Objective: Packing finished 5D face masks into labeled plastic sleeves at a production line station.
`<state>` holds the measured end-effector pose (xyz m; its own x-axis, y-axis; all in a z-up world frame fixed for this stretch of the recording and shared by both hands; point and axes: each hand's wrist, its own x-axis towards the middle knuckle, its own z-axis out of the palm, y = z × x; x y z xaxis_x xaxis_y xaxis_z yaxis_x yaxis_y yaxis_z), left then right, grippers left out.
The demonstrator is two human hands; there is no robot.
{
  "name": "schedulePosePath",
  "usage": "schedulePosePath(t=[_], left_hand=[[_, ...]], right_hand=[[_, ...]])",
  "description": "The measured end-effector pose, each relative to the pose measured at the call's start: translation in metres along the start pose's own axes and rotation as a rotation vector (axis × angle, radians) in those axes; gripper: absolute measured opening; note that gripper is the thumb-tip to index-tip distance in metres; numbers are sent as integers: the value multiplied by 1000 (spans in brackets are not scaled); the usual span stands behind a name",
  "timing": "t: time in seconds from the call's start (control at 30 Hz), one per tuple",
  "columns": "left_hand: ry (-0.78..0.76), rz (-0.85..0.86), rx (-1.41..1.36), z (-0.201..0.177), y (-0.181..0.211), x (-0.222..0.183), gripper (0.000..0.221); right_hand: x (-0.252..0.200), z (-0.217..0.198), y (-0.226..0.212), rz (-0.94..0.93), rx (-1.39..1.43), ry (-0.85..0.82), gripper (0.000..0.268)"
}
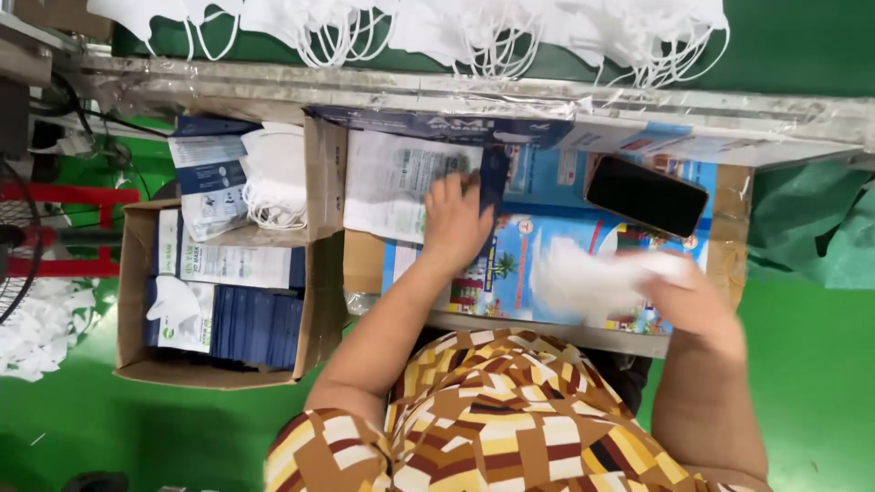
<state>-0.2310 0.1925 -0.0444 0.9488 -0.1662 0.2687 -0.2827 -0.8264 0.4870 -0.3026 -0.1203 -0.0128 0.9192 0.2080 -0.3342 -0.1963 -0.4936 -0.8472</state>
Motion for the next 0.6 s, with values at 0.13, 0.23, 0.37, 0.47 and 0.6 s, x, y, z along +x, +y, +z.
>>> schedulePosePath(t=[0.13, 0.23, 0.37, 0.47, 0.6], left_hand=[[-134, 3, 105, 40, -17, -5, 42], [-204, 89, 348, 68, -31, -10, 31], [-158, -30, 199, 71, -36, -6, 22], [-125, -161, 19, 66, -40, -9, 18], [57, 66, -468, 30, -17, -22, 10]], right_hand=[[6, -10, 54, 101, -43, 214, 33], [15, 0, 62, 196, -79, 435, 57], [22, 36, 2, 48, 69, 389, 30], [18, 67, -22, -1, 87, 156, 35], [47, 92, -40, -18, 262, 158, 50]])
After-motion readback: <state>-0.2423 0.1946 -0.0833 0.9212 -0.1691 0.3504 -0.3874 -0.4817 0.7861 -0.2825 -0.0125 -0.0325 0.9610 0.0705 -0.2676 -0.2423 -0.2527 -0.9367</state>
